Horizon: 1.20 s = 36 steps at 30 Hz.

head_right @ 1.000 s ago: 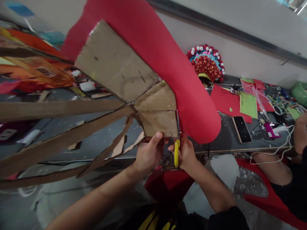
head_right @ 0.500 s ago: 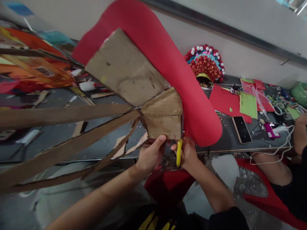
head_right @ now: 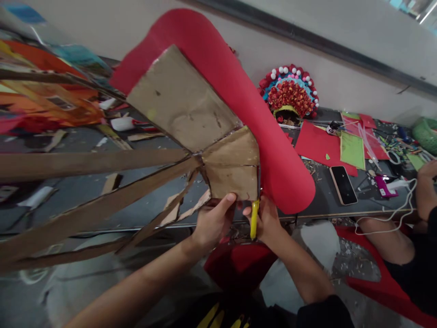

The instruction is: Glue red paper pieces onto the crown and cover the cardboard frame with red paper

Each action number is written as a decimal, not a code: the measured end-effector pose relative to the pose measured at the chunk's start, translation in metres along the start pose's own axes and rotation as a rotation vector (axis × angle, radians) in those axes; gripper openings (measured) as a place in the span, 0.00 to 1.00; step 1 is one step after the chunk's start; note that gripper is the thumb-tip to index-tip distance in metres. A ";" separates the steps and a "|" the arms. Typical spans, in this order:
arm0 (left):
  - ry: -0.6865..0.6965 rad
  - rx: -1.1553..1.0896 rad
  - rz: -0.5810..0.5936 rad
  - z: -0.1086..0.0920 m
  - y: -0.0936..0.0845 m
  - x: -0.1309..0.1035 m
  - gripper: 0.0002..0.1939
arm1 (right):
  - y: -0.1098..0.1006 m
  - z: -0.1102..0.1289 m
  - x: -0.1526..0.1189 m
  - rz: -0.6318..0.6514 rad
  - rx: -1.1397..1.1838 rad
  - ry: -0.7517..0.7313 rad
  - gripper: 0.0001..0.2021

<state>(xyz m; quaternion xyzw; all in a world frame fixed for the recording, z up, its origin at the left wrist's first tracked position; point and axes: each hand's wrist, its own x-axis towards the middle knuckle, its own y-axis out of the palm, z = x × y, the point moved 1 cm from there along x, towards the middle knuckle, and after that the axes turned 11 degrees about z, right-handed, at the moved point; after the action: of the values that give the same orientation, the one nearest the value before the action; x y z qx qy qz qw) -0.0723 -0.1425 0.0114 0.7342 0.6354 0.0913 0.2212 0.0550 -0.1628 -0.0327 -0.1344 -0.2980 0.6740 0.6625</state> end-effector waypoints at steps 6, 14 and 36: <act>-0.004 -0.128 -0.029 -0.014 0.011 0.000 0.17 | -0.003 0.006 0.007 0.063 0.071 -0.029 0.26; -0.006 -0.041 -0.032 -0.010 0.005 0.003 0.18 | -0.009 0.024 0.011 0.111 0.117 -0.043 0.33; -0.129 0.323 0.019 0.003 -0.010 0.007 0.23 | -0.019 0.023 0.016 0.071 0.170 -0.037 0.34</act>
<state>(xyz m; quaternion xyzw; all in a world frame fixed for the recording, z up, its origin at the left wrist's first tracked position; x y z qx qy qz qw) -0.0785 -0.1350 0.0035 0.7703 0.6195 -0.0571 0.1400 0.0552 -0.1530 0.0001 -0.0758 -0.2469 0.7222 0.6417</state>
